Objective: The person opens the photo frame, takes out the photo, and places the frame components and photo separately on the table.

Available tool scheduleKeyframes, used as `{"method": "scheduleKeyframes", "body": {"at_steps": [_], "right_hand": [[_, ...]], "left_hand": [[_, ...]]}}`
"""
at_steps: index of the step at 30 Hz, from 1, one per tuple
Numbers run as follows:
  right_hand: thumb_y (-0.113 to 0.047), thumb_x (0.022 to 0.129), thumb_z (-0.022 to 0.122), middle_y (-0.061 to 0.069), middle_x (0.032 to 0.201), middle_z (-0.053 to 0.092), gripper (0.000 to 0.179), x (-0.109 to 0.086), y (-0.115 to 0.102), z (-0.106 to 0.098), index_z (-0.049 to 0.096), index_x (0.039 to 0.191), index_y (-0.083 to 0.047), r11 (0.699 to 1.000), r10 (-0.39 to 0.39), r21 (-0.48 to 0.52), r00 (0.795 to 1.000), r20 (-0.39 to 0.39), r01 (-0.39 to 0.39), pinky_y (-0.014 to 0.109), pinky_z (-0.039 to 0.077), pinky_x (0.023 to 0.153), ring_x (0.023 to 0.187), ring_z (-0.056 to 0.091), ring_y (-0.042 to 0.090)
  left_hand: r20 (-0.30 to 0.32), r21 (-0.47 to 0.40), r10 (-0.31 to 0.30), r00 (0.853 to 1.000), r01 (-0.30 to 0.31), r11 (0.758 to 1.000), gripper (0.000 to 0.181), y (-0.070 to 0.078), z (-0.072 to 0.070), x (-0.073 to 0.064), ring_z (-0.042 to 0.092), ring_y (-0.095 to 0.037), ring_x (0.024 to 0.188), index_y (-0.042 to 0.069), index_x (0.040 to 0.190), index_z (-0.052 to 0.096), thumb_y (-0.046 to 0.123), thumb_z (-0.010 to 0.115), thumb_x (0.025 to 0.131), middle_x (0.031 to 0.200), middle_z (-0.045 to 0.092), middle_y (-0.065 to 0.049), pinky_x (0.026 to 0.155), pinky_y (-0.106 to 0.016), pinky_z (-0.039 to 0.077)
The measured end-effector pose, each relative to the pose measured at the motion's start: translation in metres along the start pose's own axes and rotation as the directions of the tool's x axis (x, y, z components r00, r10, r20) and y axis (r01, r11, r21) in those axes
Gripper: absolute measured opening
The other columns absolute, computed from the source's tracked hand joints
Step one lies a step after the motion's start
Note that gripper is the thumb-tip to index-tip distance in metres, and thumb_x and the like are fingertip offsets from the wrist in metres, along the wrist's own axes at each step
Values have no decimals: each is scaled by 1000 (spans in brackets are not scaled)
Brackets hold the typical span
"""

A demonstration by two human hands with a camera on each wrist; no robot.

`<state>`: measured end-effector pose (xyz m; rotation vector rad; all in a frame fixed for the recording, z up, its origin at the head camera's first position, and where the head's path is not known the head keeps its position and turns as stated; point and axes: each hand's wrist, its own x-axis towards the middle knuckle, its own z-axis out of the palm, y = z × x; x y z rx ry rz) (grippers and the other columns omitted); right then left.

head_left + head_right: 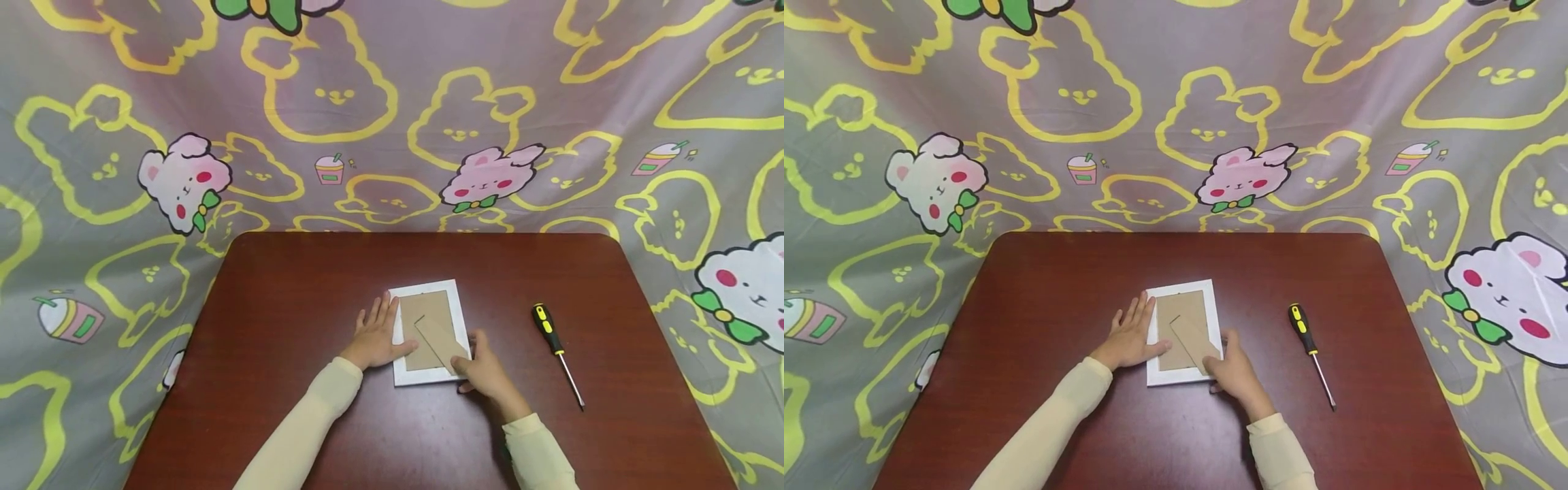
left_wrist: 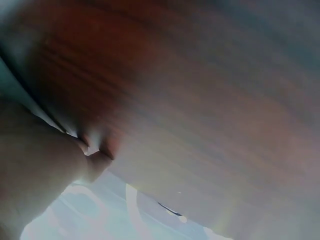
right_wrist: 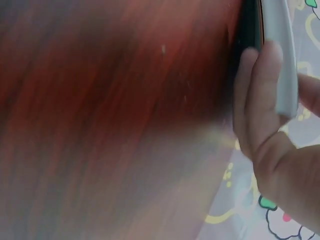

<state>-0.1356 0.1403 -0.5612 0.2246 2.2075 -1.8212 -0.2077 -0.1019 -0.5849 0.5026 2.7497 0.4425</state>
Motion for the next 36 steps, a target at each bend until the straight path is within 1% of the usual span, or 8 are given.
{"method": "scheduleKeyframes", "body": {"at_steps": [9, 12, 16, 19, 23, 27, 31, 36], "right_hand": [[12, 87, 64, 20, 91, 57, 46, 0, 4, 0, 42, 127, 12, 977, 111, 181, 993, 42, -117, 46, 59, 58, 70, 66, 25], [11, 87, 63, 21, 91, 57, 43, -1, 5, 0, 39, 122, 12, 960, 128, 243, 990, 59, -138, 46, 60, 59, 70, 67, 25], [5, 86, 63, 21, 95, 60, 40, -4, -2, -1, 35, 115, 9, 934, 125, 323, 988, 95, -149, 45, 60, 60, 74, 67, 25], [2, 83, 61, 20, 95, 60, 40, -7, -11, -1, 33, 112, 5, 925, 106, 354, 988, 115, -140, 42, 60, 59, 72, 67, 23], [3, 83, 60, 18, 91, 60, 39, -9, -20, 2, 31, 109, 3, 915, 95, 380, 989, 113, -132, 38, 58, 55, 66, 67, 21], [3, 84, 60, 15, 95, 58, 33, -10, -28, 4, 36, 107, 3, 923, 81, 371, 994, 66, -100, 31, 55, 61, 73, 63, 17], [3, 87, 60, 13, 95, 53, 25, -12, -37, 5, 40, 101, 4, 949, 56, 311, 998, -1, -53, 27, 50, 64, 77, 57, 17], [4, 88, 58, 11, 90, 52, 22, -13, -48, 6, 40, 100, 4, 957, 36, 290, 999, -17, -30, 26, 47, 59, 72, 53, 15]], "left_hand": [[3, -127, -50, 999, 50, 991, 104, 11, -12, -8, 11, -35, 152, 11, 163, 14, 63, 65, 89, 168, 2, -14, 115, -65, 12], [-63, -121, -56, 996, 48, 991, 86, 33, -17, -16, 24, -36, 149, 5, 157, 33, 50, 67, 92, 165, 17, -19, 113, -64, 20], [-175, -107, 19, 984, -38, 993, 50, 75, -27, -31, 50, -31, 134, 2, 135, 62, 32, 62, 95, 146, 53, -17, 106, -53, 37], [-179, -118, 69, 981, -91, 989, 40, 102, -37, -41, 64, -28, 116, 3, 126, 67, 27, 60, 95, 127, 67, -12, 95, -45, 48], [-46, -151, 68, 997, -75, 986, 55, 127, -50, -51, 58, -30, 126, 1, 141, 57, 27, 62, 92, 141, 59, -15, 98, -52, 47], [40, -159, 58, 997, -51, 986, 82, 142, -58, -56, 52, -34, 130, 5, 156, 37, 32, 70, 85, 148, 48, -23, 99, -52, 45], [-17, -72, 64, 998, -65, 995, 98, 154, -60, -59, 62, -37, 113, 5, 158, 31, 39, 77, 79, 132, 57, -30, 83, -46, 52], [-149, 74, 82, 985, -71, 995, 96, 163, -62, -60, 65, -29, 78, 1, 155, 36, 32, 79, 75, 99, 65, -22, 58, -39, 49]]}}
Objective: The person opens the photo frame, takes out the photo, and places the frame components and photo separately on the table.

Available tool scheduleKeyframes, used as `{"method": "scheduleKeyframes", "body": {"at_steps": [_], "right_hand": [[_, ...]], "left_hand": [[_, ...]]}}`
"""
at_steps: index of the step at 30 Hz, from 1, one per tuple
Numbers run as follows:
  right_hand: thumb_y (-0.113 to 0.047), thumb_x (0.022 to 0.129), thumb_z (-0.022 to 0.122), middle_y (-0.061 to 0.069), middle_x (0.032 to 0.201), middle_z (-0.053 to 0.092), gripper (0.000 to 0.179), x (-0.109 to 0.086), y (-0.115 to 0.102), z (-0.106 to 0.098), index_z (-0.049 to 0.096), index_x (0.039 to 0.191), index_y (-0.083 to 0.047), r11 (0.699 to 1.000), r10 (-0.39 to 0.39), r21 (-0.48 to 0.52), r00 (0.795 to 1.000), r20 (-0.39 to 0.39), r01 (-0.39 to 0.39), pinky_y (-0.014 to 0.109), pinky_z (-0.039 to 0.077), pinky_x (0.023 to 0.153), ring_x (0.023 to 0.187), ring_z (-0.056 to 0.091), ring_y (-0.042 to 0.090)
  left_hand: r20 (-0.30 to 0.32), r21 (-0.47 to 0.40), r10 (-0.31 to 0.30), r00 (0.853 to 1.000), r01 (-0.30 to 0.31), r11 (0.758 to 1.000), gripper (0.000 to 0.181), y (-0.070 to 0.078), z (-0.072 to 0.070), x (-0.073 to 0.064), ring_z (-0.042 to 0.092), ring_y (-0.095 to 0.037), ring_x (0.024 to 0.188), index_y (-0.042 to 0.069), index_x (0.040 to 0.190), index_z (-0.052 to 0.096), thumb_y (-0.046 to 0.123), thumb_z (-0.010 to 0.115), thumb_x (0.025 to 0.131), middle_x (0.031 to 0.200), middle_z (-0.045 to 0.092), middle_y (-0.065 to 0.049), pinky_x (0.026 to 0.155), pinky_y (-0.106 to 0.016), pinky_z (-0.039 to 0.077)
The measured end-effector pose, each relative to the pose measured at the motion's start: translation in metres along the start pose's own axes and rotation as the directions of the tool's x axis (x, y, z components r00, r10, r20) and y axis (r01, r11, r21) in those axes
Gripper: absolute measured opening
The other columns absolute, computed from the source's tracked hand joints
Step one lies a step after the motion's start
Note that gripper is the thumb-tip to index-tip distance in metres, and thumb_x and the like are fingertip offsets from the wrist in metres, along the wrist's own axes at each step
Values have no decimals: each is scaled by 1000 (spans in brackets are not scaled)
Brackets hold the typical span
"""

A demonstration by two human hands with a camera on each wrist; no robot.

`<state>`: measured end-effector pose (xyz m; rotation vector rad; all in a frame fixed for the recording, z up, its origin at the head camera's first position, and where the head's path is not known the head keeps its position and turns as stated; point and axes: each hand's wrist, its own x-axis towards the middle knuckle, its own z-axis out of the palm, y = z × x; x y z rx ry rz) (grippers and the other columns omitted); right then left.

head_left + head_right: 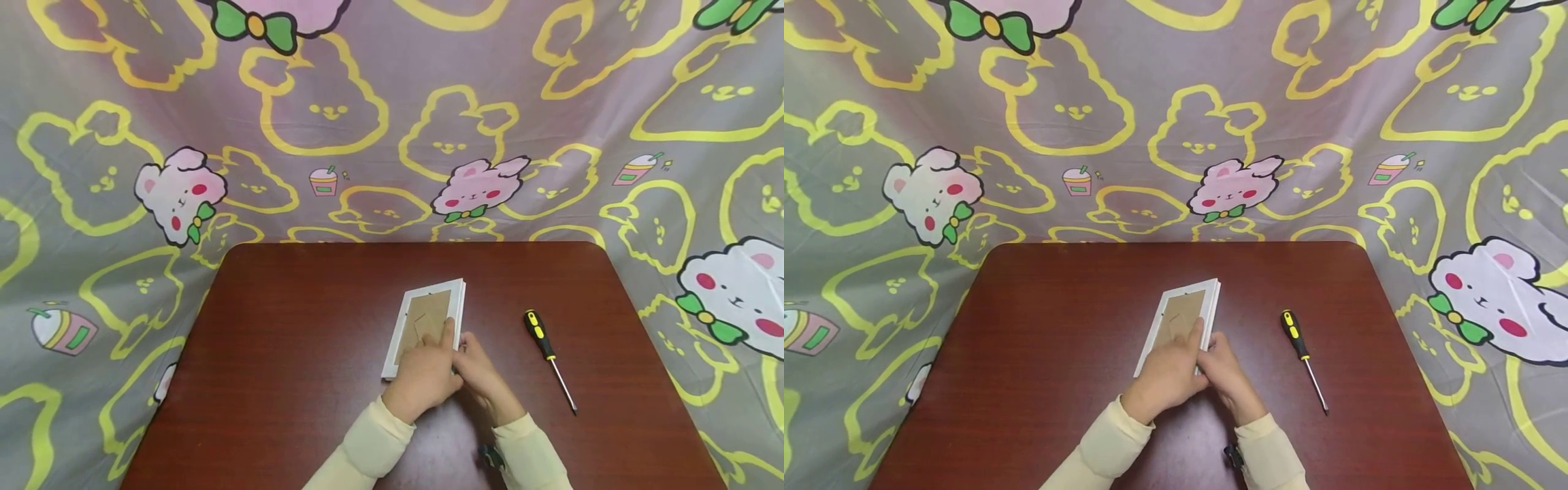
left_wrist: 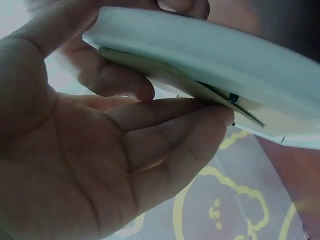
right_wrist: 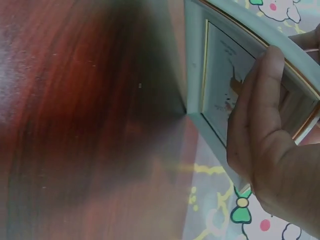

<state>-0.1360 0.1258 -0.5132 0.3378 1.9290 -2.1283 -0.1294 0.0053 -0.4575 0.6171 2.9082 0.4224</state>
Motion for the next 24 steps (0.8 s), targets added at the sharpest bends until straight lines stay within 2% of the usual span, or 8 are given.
{"method": "scheduleKeyframes", "body": {"at_steps": [4, 8, 10, 14, 19, 21, 24], "right_hand": [[0, 92, 55, 6, 80, 52, 20, -1, -7, 3, 38, 102, 1, 999, 28, 27, 999, 34, -29, 25, 46, 52, 61, 52, 12], [-6, 96, 52, 5, 79, 53, 19, -3, -13, 7, 37, 106, -1, 997, 46, 56, 996, 78, -50, 27, 48, 51, 59, 54, 12], [-7, 97, 52, 5, 80, 55, 20, -3, -15, 10, 37, 108, 0, 996, 50, 69, 994, 96, -57, 28, 48, 52, 60, 55, 12], [-7, 97, 51, 5, 78, 54, 21, -2, -18, 15, 37, 110, 0, 994, 62, 80, 992, 114, -71, 27, 47, 51, 58, 54, 12], [-6, 96, 51, 3, 71, 50, 19, 1, -20, 19, 39, 110, -2, 995, 57, 79, 992, 117, -66, 26, 44, 49, 55, 50, 11], [-6, 96, 52, 3, 72, 50, 21, 1, -21, 20, 39, 111, -2, 995, 51, 78, 992, 116, -60, 26, 44, 49, 56, 49, 12], [-7, 96, 53, 6, 83, 54, 25, 1, -20, 20, 39, 116, -1, 994, 47, 90, 992, 119, -58, 28, 49, 52, 62, 54, 14]], "left_hand": [[-60, 60, -11, 998, 14, 998, 97, 0, -4, 3, 60, -23, 63, 1, 154, 38, 30, 81, 73, 81, 63, -16, 50, -36, 46], [-111, 78, -23, 994, 32, 996, 95, -3, -5, 5, 62, -23, 64, 1, 152, 42, 30, 83, 72, 76, 64, -11, 50, -36, 48], [-163, 80, -21, 986, 35, 996, 92, -5, -3, 5, 63, -22, 63, 0, 149, 45, 27, 84, 71, 73, 65, -9, 48, -36, 49], [-229, 84, -15, 973, 35, 996, 89, -10, -2, 6, 61, -18, 55, -2, 147, 48, 20, 85, 68, 65, 63, -4, 43, -35, 47], [-245, 66, -67, 967, 85, 994, 89, -12, -6, 8, 59, -19, 49, 1, 148, 47, 15, 83, 67, 64, 64, -5, 40, -36, 44], [-249, 62, -97, 964, 116, 991, 89, -14, -8, 9, 58, -20, 48, 3, 148, 47, 15, 83, 67, 65, 65, -6, 40, -37, 44], [-254, 67, -126, 959, 148, 987, 88, -15, -10, 10, 57, -20, 47, 3, 149, 46, 15, 82, 69, 64, 65, -7, 40, -36, 44]]}}
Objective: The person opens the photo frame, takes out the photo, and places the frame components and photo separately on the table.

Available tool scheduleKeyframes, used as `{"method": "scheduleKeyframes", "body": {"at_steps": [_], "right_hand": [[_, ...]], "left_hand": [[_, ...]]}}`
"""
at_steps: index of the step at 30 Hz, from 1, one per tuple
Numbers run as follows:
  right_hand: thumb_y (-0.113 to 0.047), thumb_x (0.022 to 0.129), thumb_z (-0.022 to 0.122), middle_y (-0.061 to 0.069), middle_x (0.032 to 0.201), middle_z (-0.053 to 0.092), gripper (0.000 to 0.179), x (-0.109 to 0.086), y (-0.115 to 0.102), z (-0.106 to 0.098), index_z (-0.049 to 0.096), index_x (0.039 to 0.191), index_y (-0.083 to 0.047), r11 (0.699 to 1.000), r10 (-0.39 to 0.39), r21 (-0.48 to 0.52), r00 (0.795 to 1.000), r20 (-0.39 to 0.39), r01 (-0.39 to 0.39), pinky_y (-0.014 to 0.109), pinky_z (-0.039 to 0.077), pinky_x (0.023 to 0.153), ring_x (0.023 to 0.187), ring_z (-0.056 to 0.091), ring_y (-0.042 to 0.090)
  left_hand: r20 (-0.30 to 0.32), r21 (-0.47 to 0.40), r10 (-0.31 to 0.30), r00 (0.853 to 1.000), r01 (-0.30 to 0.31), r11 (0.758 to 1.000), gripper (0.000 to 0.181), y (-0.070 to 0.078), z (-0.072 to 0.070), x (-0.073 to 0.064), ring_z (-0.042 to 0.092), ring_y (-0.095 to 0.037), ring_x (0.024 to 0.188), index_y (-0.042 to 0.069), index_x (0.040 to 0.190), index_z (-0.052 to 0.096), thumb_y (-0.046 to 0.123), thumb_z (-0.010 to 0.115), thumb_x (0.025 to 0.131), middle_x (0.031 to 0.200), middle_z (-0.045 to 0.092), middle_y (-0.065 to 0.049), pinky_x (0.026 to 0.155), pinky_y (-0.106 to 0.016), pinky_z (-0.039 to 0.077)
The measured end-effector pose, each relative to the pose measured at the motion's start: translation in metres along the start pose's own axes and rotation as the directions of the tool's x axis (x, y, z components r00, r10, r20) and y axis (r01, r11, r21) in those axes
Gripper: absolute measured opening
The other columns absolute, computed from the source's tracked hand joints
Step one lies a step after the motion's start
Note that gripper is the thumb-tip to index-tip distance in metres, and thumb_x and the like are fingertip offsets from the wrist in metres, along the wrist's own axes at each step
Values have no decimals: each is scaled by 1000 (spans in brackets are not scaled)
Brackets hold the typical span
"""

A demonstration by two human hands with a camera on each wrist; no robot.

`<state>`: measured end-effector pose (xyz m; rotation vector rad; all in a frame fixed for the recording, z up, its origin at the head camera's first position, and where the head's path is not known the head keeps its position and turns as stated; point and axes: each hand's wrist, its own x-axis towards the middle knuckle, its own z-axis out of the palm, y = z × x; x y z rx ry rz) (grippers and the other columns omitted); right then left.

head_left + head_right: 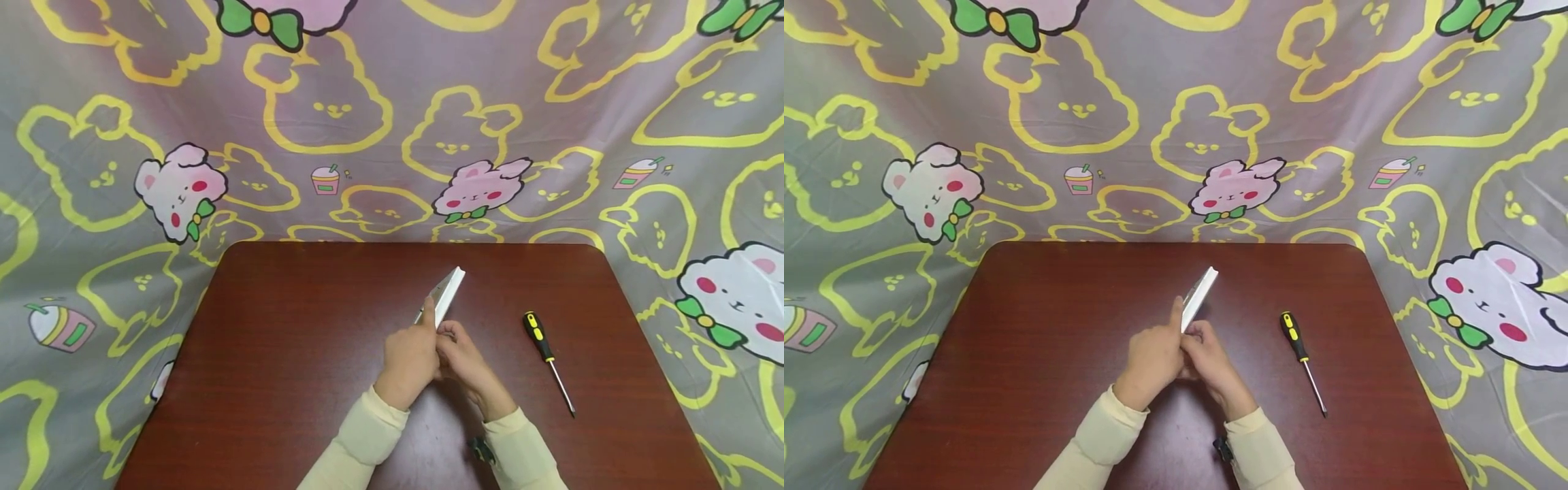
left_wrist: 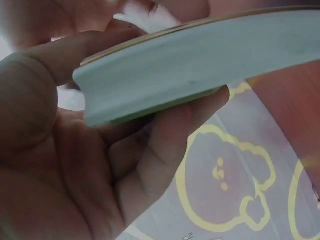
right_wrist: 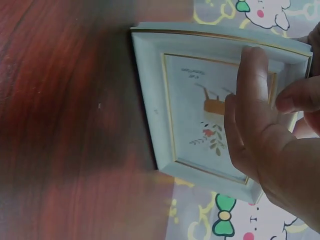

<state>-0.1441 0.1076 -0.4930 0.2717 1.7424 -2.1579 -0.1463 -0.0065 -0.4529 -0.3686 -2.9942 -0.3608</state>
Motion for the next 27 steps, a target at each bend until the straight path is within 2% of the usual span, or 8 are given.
{"method": "scheduleKeyframes", "body": {"at_steps": [2, 6, 13, 21, 27], "right_hand": [[-9, 98, 53, 9, 94, 56, 27, 0, 1, -1, 39, 119, 0, 1000, 3, 10, 1000, 6, -3, 31, 52, 56, 66, 60, 16], [-11, 101, 51, 13, 103, 57, 32, 0, 5, -5, 35, 126, 3, 999, 12, 31, 1000, 25, -13, 36, 58, 62, 69, 67, 20], [-12, 103, 50, 19, 108, 58, 34, 1, 12, -12, 33, 128, 3, 1000, 12, 22, 1000, 18, -12, 39, 60, 67, 73, 69, 26], [-9, 101, 51, 25, 111, 57, 34, 2, 18, -17, 34, 128, 4, 1000, 10, 25, 1000, -14, -10, 41, 60, 67, 79, 72, 34], [-7, 101, 50, 27, 111, 56, 32, 4, 25, -22, 35, 127, 3, 1000, 14, 26, 999, -40, -13, 41, 60, 65, 78, 71, 33]], "left_hand": [[-3, 16, -11, 1000, 11, 1000, 87, -2, -1, 1, 56, -19, 46, 3, 149, 45, 17, 82, 71, 61, 62, -6, 40, -35, 43], [3, 44, -38, 999, 38, 998, 86, -5, -4, 3, 52, -18, 44, 3, 150, 44, 21, 83, 75, 54, 54, -4, 40, -34, 42], [6, 77, -64, 998, 63, 995, 92, -10, -6, 7, 51, -17, 43, 2, 151, 43, 21, 85, 71, 52, 51, -3, 40, -33, 41], [-64, 72, -79, 995, 84, 994, 77, -14, -4, 10, 50, -18, 41, 1, 147, 48, 9, 76, 75, 50, 49, -3, 39, -33, 40], [-87, 35, -90, 992, 94, 995, 77, -16, -2, 12, 52, -21, 41, 0, 145, 48, 8, 76, 74, 52, 50, -4, 38, -36, 40]]}}
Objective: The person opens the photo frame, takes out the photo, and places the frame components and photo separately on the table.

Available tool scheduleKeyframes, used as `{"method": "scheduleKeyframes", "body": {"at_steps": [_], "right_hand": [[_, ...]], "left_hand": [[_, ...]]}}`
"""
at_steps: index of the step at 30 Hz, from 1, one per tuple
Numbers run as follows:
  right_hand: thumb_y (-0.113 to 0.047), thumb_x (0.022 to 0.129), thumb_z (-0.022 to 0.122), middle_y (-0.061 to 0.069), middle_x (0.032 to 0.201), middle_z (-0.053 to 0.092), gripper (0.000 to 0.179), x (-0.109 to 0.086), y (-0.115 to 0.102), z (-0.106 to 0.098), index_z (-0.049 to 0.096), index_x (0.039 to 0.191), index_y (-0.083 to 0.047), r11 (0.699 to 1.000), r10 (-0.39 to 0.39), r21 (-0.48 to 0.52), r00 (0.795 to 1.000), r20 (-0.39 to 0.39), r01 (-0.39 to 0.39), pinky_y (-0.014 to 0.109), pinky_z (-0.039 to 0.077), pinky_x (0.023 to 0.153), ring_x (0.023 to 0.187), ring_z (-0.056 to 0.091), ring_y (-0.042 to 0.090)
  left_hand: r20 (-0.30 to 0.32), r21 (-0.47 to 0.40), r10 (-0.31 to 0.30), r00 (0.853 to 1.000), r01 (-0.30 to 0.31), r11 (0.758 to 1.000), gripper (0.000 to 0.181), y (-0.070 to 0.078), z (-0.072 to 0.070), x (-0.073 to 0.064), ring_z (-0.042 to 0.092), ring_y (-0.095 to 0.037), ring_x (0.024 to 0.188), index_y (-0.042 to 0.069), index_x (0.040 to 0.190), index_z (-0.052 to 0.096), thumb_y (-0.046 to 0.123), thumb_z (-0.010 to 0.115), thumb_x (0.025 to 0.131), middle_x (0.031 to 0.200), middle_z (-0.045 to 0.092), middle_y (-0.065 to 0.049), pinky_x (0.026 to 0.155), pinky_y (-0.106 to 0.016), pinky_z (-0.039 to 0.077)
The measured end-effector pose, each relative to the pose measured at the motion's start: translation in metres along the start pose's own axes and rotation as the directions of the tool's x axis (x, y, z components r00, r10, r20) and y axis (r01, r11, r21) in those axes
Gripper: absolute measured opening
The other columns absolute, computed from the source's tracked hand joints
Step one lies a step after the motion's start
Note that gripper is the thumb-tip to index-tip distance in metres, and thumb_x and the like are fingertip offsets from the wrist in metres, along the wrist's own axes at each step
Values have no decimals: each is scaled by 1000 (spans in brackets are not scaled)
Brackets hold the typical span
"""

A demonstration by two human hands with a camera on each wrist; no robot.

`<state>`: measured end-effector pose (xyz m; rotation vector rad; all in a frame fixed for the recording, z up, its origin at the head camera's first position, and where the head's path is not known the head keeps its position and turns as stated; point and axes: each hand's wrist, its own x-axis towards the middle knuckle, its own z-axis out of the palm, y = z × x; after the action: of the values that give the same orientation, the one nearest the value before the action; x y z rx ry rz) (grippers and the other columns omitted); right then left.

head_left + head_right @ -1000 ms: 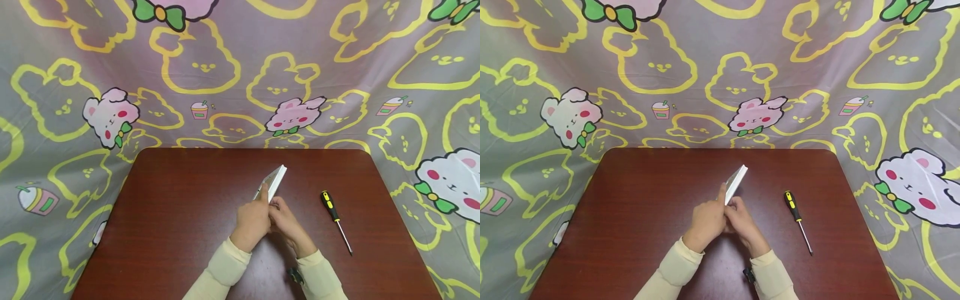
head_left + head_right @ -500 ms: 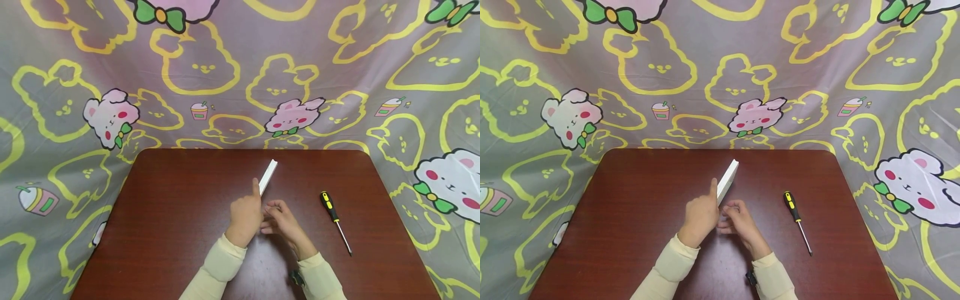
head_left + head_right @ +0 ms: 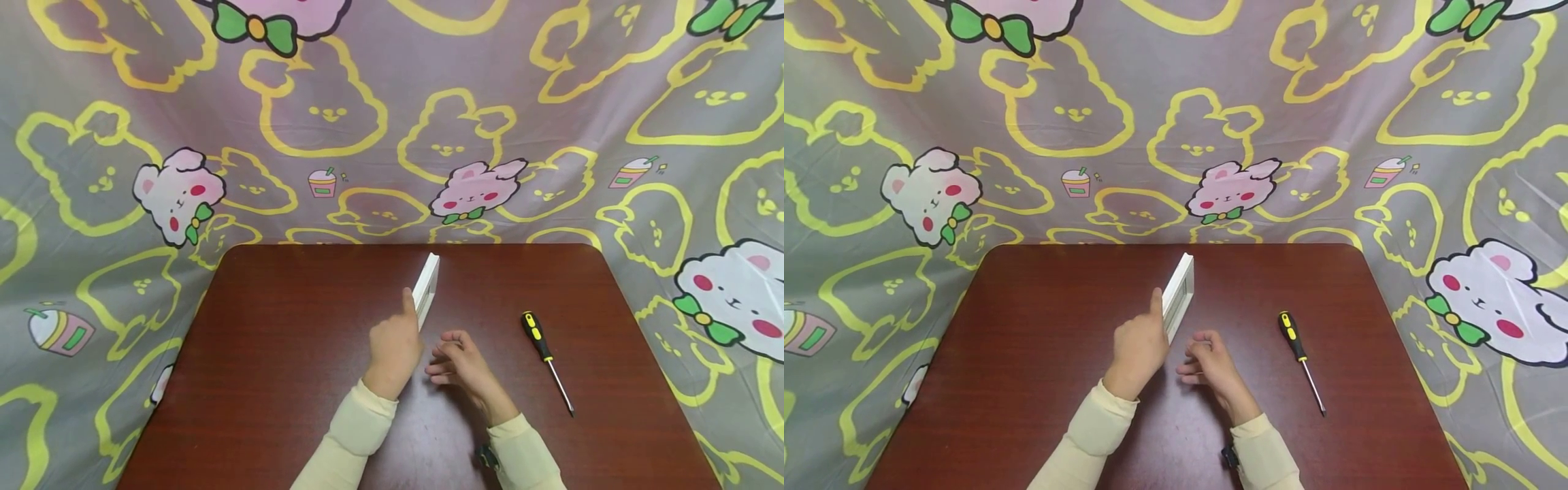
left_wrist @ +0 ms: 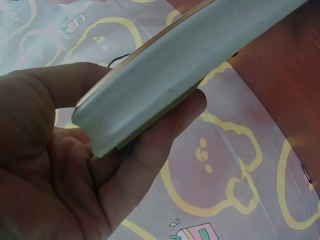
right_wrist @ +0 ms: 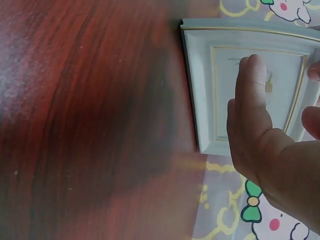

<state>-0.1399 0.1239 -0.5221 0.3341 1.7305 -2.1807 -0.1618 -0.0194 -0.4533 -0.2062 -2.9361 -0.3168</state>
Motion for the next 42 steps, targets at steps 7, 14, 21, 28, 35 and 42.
{"method": "scheduleKeyframes", "body": {"at_steps": [7, 14, 21, 28, 35, 42], "right_hand": [[-5, 101, 48, 30, 111, 56, 30, 3, 8, -3, 36, 127, 5, 1000, 10, -17, 1000, -29, -11, 41, 60, 64, 77, 71, 33], [-4, 99, 47, 32, 114, 57, 34, 6, 15, -3, 36, 130, 6, 998, 29, -54, 999, -42, -32, 46, 60, 65, 79, 71, 34], [-7, 100, 49, 33, 120, 55, 44, 9, 17, -1, 34, 139, 9, 995, 27, -90, 998, -52, -31, 44, 59, 66, 90, 68, 38], [-8, 100, 49, 31, 117, 57, 48, 12, 21, -2, 36, 142, 11, 995, 34, -92, 999, -41, -38, 43, 59, 70, 88, 67, 33], [-10, 101, 47, 23, 102, 59, 47, 13, 22, -5, 36, 142, 11, 998, 52, -37, 998, -29, -53, 39, 58, 68, 78, 66, 26], [-8, 101, 47, 18, 90, 64, 39, 15, 24, -12, 43, 134, 11, 998, 54, -18, 995, -89, -56, 37, 56, 64, 74, 65, 23]], "left_hand": [[-49, -33, -4, 999, 3, 999, 84, -5, 2, 0, 51, -22, 41, -1, 143, 49, 10, 81, 66, 51, 49, -3, 38, -37, 40], [-94, -40, 2, 996, -6, 999, 84, -8, 2, -1, 51, -23, 41, -1, 141, 50, 9, 83, 65, 52, 50, -4, 37, -38, 40], [-153, -82, 25, 988, -37, 996, 75, -8, -2, -5, 54, -24, 41, -1, 139, 51, 7, 79, 70, 53, 52, -5, 37, -39, 41], [-105, -156, 33, 994, -50, 986, 59, -3, -9, -8, 55, -28, 43, 1, 140, 51, 15, 72, 87, 52, 50, -5, 38, -41, 41], [17, -248, 28, 999, -22, 969, 64, -1, -17, -9, 58, -30, 49, 3, 145, 47, 18, 73, 89, 56, 55, -8, 43, -42, 43], [115, -339, 25, 993, 15, 941, 68, -5, -21, -6, 64, -34, 61, 6, 149, 44, 24, 74, 90, 66, 63, -13, 52, -45, 47]]}}
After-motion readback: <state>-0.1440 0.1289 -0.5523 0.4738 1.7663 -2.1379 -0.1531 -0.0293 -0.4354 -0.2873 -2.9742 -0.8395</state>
